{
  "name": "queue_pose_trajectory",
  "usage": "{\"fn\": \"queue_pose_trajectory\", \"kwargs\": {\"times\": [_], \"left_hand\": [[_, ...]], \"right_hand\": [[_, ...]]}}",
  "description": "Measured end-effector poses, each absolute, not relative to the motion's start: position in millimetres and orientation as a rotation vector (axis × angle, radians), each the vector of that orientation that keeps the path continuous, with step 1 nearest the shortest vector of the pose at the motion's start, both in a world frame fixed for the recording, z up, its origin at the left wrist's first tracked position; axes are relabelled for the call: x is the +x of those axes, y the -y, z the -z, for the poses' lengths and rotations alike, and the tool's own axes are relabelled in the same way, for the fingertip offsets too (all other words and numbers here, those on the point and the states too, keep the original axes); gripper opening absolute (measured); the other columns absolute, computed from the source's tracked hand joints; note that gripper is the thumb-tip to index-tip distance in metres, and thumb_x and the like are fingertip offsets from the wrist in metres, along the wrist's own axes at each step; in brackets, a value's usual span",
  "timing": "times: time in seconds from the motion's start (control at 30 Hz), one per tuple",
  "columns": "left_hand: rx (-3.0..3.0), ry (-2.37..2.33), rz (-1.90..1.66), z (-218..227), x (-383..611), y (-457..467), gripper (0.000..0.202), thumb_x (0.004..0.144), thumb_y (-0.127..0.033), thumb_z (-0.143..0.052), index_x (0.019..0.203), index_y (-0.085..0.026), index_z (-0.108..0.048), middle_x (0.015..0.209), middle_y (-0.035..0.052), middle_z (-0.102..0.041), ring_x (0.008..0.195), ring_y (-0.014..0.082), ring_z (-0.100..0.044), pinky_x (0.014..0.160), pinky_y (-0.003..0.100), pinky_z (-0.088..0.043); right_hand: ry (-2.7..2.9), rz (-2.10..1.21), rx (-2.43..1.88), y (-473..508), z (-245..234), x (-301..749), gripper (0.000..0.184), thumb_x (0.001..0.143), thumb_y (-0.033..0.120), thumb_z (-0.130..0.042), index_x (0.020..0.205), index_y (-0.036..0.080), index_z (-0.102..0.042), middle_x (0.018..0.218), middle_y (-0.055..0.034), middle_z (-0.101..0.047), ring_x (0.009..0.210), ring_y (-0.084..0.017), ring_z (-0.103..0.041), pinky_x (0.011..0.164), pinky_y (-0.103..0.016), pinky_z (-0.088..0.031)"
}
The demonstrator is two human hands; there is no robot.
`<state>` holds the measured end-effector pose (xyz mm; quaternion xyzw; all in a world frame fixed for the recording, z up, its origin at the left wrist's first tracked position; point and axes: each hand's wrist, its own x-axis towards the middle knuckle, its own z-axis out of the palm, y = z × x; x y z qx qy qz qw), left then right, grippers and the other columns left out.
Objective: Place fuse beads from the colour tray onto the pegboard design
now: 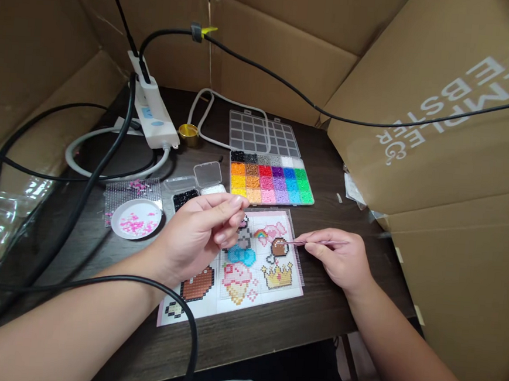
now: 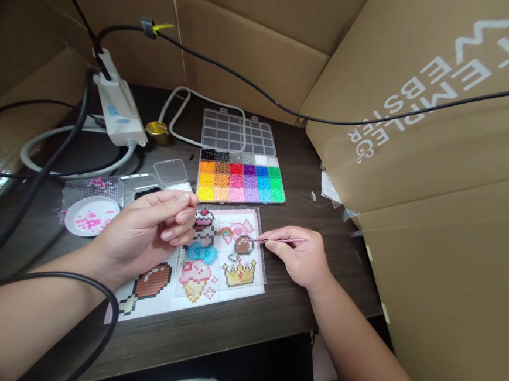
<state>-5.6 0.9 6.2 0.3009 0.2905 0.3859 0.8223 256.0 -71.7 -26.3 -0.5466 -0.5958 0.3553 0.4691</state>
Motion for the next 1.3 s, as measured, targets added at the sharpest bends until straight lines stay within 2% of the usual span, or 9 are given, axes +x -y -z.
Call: {"fn": "queue_pose_trajectory", "kwargs": {"times": [0.2,1.03,1.3], "left_hand": [[0.638,-0.620,-0.823,-6,-5,-1,0.009,0.083,-0.020,-0.070,0.083,-0.011,-0.070,0.060,-0.0031,-0.052,0.044,0.0019,-0.040,0.044,0.016,-0.033],[0.654,-0.611,-0.817,-8,-5,1,0.010,0.084,-0.020,-0.070,0.080,-0.011,-0.068,0.060,-0.0034,-0.052,0.044,0.0014,-0.038,0.044,0.016,-0.033],[0.642,-0.608,-0.815,-8,-4,1,0.011,0.083,-0.021,-0.071,0.081,-0.011,-0.069,0.060,-0.0038,-0.052,0.044,0.0013,-0.038,0.044,0.017,-0.032]], "right_hand": [[1.445,-0.879,-1.349,72,27,256,0.006,0.078,0.018,-0.076,0.077,0.023,-0.078,0.084,-0.0046,-0.080,0.077,-0.021,-0.078,0.072,-0.030,-0.063],[1.412,-0.895,-1.338,72,28,255,0.009,0.077,0.016,-0.076,0.076,0.025,-0.078,0.084,-0.0018,-0.081,0.078,-0.018,-0.077,0.073,-0.026,-0.062],[1.340,-0.920,-1.325,73,37,262,0.002,0.078,0.022,-0.078,0.079,0.024,-0.078,0.085,-0.0035,-0.081,0.080,-0.021,-0.077,0.076,-0.031,-0.062]]}}
